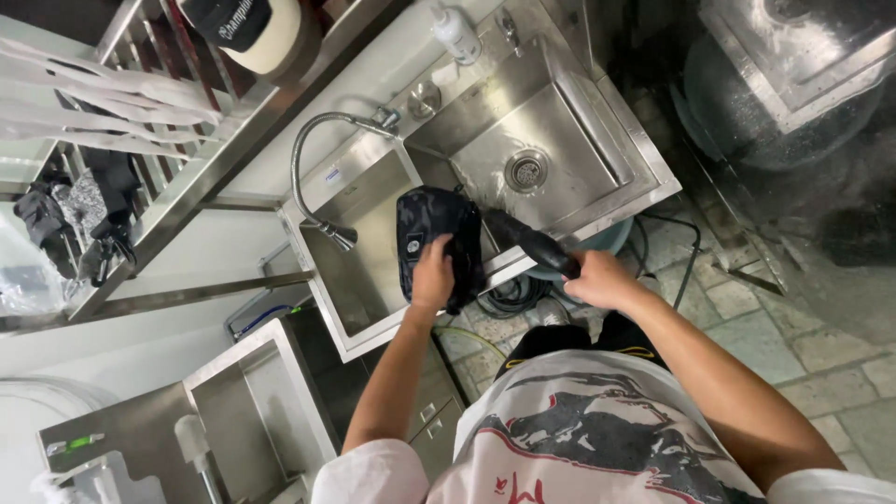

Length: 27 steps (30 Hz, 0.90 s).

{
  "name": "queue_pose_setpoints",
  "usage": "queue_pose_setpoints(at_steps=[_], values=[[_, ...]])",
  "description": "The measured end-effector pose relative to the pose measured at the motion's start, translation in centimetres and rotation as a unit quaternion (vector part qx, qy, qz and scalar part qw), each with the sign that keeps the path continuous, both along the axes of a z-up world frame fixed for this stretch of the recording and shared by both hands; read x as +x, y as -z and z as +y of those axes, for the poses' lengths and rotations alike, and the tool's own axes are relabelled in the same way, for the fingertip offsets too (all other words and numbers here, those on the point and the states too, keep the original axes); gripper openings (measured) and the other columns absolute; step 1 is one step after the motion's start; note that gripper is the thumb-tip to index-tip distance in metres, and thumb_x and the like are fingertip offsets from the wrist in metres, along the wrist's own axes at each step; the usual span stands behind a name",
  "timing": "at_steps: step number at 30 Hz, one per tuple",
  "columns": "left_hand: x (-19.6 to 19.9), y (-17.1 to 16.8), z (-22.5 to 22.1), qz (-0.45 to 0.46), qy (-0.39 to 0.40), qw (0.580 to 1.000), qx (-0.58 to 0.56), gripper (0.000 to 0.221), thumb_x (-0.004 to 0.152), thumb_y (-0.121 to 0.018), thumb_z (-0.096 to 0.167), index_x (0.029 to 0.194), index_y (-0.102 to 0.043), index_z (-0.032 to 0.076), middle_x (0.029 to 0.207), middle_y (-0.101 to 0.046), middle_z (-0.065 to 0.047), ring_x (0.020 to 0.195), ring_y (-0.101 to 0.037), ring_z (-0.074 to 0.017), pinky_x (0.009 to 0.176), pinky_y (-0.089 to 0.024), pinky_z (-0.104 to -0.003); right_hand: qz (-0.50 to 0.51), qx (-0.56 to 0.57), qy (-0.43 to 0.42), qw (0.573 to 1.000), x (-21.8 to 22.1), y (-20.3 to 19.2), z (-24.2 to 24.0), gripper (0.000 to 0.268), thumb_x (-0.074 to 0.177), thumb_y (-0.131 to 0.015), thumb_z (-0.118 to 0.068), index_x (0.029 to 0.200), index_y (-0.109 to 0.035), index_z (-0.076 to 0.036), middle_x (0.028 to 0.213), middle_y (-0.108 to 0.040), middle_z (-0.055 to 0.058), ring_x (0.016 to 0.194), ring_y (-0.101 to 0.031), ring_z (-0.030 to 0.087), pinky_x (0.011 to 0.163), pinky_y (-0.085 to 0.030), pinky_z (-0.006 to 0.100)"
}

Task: Hand-washing a black pouch and a nylon strap in a commercial sink using a water nozzle.

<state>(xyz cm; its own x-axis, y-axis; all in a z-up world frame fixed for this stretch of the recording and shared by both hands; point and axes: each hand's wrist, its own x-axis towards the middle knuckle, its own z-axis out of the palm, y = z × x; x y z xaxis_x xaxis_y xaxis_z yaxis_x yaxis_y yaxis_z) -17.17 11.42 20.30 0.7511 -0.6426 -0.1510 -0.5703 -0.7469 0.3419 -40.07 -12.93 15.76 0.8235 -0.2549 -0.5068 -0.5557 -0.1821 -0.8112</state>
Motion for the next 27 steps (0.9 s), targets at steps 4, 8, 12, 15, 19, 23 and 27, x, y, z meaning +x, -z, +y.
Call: queue_pose_setpoints(at_steps=[4, 8, 12, 15, 19, 23, 27], values=[[1.7, -2.4, 1.6, -0.060, 0.018, 0.996, -0.061, 0.030, 0.091, -0.059, -0.002, 0.116, -0.069, 0.010, 0.107, -0.060, -0.019, 0.091, -0.064, -0.0432, 0.080, -0.053, -0.049, -0.045, 0.008, -0.052, 0.998, 1.8, -1.1, -0.2, 0.025, 0.069, -0.074, -0.021, 0.090, -0.075, -0.008, 0.083, -0.076, 0.018, 0.084, -0.074, 0.037, 0.078, -0.056, 0.046], [1.0, -0.9, 3.1, -0.142, -0.041, 0.988, -0.051, 0.027, 0.086, -0.065, 0.004, 0.111, -0.071, 0.012, 0.110, -0.058, -0.015, 0.097, -0.063, -0.0377, 0.084, -0.054, -0.047, -0.097, 0.006, -0.114, 0.989, 3.1, -1.5, 1.1, 0.028, 0.069, -0.071, -0.018, 0.093, -0.070, -0.005, 0.087, -0.073, 0.022, 0.088, -0.070, 0.043, 0.077, -0.054, 0.050], [-2.5, -3.2, -0.3, -0.174, -0.075, 0.982, 0.015, 0.051, 0.072, -0.079, 0.016, 0.120, -0.066, 0.007, 0.112, -0.057, -0.017, 0.106, -0.057, -0.0397, 0.087, -0.054, -0.048, -0.064, 0.000, -0.151, 0.986, 4.1, -0.6, 2.8, 0.029, 0.067, -0.070, -0.017, 0.094, -0.072, -0.005, 0.087, -0.073, 0.023, 0.089, -0.071, 0.042, 0.079, -0.055, 0.050], [-3.8, -4.2, -2.7, -0.146, -0.132, 0.975, 0.108, 0.076, 0.062, -0.090, 0.026, 0.127, -0.058, 0.005, 0.116, -0.053, -0.020, 0.112, -0.051, -0.0426, 0.085, -0.054, -0.049, -0.087, -0.013, -0.164, 0.983, 4.5, 0.4, 3.5, 0.031, 0.066, -0.071, -0.017, 0.095, -0.073, -0.005, 0.090, -0.073, 0.024, 0.091, -0.071, 0.043, 0.081, -0.055, 0.050], [-3.2, -0.2, -0.2, -0.072, -0.182, 0.965, 0.176, 0.059, 0.071, -0.089, 0.026, 0.122, -0.064, 0.010, 0.123, -0.051, -0.020, 0.110, -0.056, -0.0431, 0.082, -0.056, -0.049, -0.026, -0.002, -0.154, 0.988, 4.5, -0.2, 3.9, 0.035, 0.067, -0.070, -0.017, 0.101, -0.072, -0.006, 0.091, -0.073, 0.025, 0.092, -0.071, 0.043, 0.080, -0.056, 0.052], [0.7, 8.4, 6.3, -0.064, -0.162, 0.972, 0.155, 0.027, 0.080, -0.081, 0.020, 0.105, -0.076, 0.012, 0.126, -0.058, -0.019, 0.095, -0.069, -0.0417, 0.085, -0.058, -0.048, -0.048, -0.027, -0.147, 0.988, 4.2, 0.6, 4.6, 0.035, 0.067, -0.071, -0.018, 0.100, -0.070, -0.005, 0.090, -0.073, 0.024, 0.091, -0.070, 0.043, 0.080, -0.055, 0.053], [1.8, 5.5, 6.1, -0.089, -0.140, 0.977, 0.138, 0.011, 0.086, -0.074, 0.016, 0.094, -0.081, 0.013, 0.122, -0.065, -0.018, 0.091, -0.071, -0.0416, 0.085, -0.058, -0.048, -0.051, -0.022, -0.150, 0.987, 4.6, -0.8, 4.7, 0.037, 0.067, -0.070, -0.017, 0.102, -0.071, -0.008, 0.090, -0.073, 0.023, 0.091, -0.070, 0.044, 0.079, -0.055, 0.054]])
